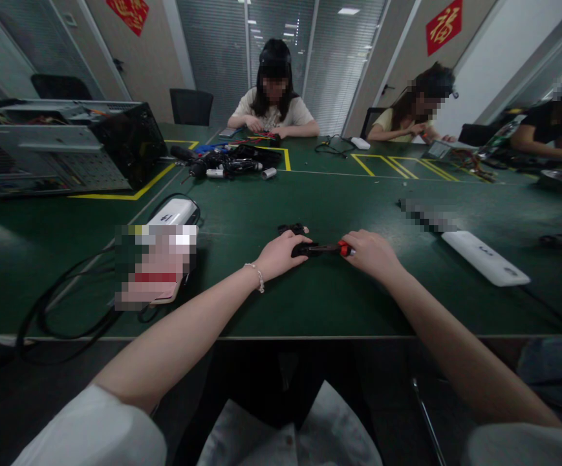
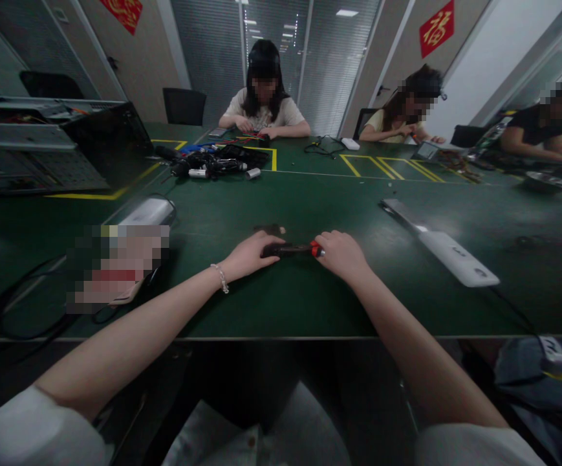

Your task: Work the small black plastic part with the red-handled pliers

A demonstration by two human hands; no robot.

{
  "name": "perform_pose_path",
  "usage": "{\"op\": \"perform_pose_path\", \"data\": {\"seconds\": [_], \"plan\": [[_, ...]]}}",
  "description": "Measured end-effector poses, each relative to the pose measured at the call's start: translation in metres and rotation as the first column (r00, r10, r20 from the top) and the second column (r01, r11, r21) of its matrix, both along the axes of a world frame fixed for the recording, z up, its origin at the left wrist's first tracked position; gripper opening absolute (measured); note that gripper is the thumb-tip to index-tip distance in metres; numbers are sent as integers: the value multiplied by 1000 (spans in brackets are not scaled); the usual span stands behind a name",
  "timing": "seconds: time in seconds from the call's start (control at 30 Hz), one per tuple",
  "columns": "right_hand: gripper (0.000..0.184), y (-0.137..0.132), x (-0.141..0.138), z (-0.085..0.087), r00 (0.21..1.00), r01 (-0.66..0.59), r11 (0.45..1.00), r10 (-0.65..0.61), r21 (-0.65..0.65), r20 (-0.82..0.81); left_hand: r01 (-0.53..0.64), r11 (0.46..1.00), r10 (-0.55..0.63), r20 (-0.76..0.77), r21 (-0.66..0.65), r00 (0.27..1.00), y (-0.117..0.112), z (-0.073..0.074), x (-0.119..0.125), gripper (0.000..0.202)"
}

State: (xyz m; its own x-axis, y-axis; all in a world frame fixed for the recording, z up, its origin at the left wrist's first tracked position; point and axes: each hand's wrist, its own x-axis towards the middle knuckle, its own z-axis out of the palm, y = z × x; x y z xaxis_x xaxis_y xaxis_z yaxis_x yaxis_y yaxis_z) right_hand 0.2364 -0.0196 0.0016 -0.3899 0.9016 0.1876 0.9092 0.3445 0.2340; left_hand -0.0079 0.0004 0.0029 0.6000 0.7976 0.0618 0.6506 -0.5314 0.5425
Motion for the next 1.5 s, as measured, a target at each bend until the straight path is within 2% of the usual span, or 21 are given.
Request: {"op": "perform_pose_path", "data": {"seconds": [0.23, 0.5, 1.0, 1.27, 1.5], "plan": [[18, 3, 2, -3, 1000, -11, 1000, 11, 5, -14, -1, 999, 2, -13, 36, 1000, 2, -4, 1, 40], [18, 1, 0, 0, 1000, 0, 1000, 0, -20, -19, -3, 1000, 4, -33, 12, 999, -1, 3, 1, 40], [19, 2, 0, -2, 1000, 0, 1000, -1, -27, -15, -4, 1000, 4, -20, -19, 1000, -2, 3, 0, 40], [19, 1, -2, 0, 1000, 16, 999, -16, -37, -12, -4, 1000, 5, -25, 29, 1000, 0, 1, 2, 41], [18, 1, -1, 0, 1000, 25, 999, -26, -36, -16, -5, 1000, 5, -38, 2, 999, -3, 5, 1, 39]]}}
